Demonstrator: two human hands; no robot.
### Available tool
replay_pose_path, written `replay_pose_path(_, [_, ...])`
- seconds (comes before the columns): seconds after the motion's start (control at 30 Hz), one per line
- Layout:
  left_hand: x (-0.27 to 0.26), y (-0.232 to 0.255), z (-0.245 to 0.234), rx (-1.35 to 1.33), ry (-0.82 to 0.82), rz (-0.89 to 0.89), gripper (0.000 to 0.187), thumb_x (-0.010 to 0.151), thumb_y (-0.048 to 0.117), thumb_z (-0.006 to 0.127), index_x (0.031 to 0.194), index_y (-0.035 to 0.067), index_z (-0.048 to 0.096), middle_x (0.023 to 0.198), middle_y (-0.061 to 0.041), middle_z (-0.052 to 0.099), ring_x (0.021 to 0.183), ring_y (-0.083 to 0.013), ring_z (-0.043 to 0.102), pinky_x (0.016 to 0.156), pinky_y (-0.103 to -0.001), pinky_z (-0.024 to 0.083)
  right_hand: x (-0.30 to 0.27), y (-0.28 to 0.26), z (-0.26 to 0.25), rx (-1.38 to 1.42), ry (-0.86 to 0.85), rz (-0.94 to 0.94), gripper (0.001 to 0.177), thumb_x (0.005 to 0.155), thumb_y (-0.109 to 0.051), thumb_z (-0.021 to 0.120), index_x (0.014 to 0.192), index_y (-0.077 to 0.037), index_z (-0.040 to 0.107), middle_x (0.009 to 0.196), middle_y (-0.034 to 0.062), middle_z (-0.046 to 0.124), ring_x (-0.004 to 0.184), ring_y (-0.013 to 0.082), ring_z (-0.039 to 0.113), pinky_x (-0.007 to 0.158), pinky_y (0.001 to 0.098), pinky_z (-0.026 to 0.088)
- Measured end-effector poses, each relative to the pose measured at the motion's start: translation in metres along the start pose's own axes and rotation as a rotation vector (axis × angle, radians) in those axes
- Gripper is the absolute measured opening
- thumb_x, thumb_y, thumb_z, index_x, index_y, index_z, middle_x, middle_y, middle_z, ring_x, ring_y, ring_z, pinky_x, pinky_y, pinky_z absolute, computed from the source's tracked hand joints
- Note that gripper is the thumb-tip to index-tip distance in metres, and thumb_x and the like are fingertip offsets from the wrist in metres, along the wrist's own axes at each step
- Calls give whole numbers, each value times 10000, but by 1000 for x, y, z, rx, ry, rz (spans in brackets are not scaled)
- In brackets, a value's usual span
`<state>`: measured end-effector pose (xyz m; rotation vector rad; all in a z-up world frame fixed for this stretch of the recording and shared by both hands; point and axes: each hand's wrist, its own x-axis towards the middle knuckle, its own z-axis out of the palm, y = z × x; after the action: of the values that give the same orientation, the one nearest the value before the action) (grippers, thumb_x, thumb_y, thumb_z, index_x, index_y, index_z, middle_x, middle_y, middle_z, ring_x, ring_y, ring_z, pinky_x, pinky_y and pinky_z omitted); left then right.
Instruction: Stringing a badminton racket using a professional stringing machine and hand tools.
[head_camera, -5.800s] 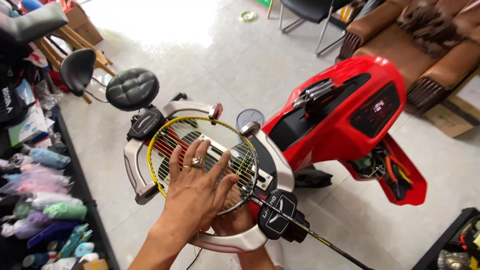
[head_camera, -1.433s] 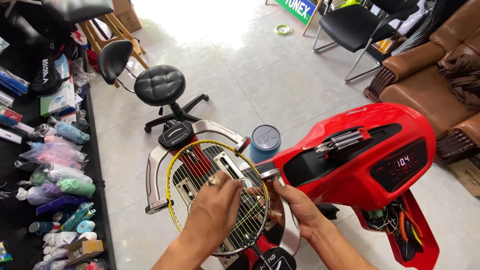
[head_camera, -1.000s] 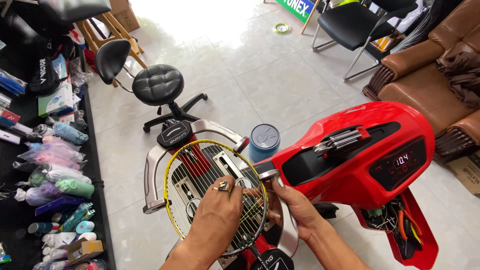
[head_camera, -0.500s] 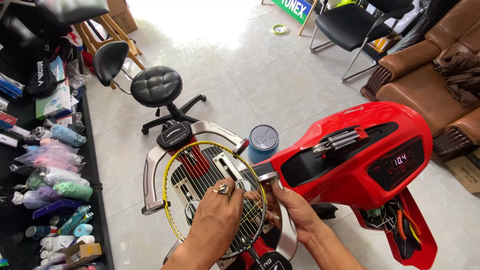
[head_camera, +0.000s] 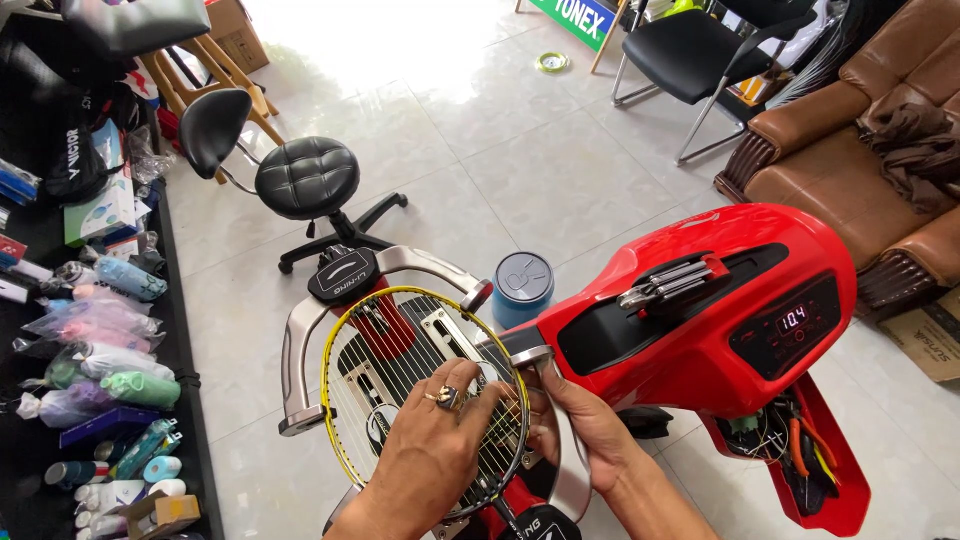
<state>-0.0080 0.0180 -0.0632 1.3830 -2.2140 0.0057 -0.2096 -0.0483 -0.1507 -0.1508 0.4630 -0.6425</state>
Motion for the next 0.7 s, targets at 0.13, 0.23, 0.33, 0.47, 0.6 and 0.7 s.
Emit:
replay_pose_path(0.13, [-2, -2, 6, 11, 18, 5, 433, 776, -29, 668, 1208, -9, 683, 1224, -193, 592, 1202, -358, 592, 969, -453, 508, 1, 0, 2, 26, 45, 2, 421, 981, -357, 602, 1236, -24, 639, 989, 110, 753, 717, 135, 657, 586, 248, 505])
replay_pose_path(0.23, [-1, -2, 6, 18, 9, 9, 435, 771, -33, 672, 1206, -26, 678, 1227, -200, 587, 1202, -357, 588, 969, -455, 505, 1, 0, 3, 31, 71, -1, 419, 983, -361, 593, 1234, -29, 638, 980, 111, 753, 717, 140, 659, 585, 250, 509])
replay_pose_path(0.33, [1, -1, 4, 19, -21, 22, 478, 746, -41, 666, 1223, -52, 661, 1237, -209, 577, 1215, -362, 574, 969, -455, 501, 1, -1, 1, 36, 70, 13, 430, 977, -370, 591, 1232, -28, 640, 970, 117, 755, 697, 149, 666, 570, 248, 518])
replay_pose_path(0.47, [2, -1, 4, 49, -36, 42, 482, 772, -25, 645, 1252, -60, 630, 1271, -224, 551, 1263, -381, 536, 986, -466, 489, 1, -1, 2, 52, 83, 28, 440, 975, -370, 584, 1241, -24, 642, 968, 121, 758, 671, 155, 667, 557, 242, 529])
replay_pose_path(0.6, [4, -1, 2, 84, -56, 78, 469, 803, 25, 634, 1263, -62, 606, 1300, -252, 532, 1287, -410, 514, 987, -477, 477, 3, 1, -10, 82, 28, 25, 437, 996, -371, 607, 1253, -19, 647, 956, 116, 756, 676, 156, 666, 573, 245, 537])
replay_pose_path(0.7, [6, -1, 0, 144, -133, 113, 487, 805, 40, 609, 1280, -65, 589, 1317, -290, 506, 1288, -426, 500, 962, -475, 471, 2, 2, -2, 5, 68, -9, 455, 954, -379, 612, 1251, -37, 657, 971, 116, 758, 689, 161, 665, 613, 270, 552])
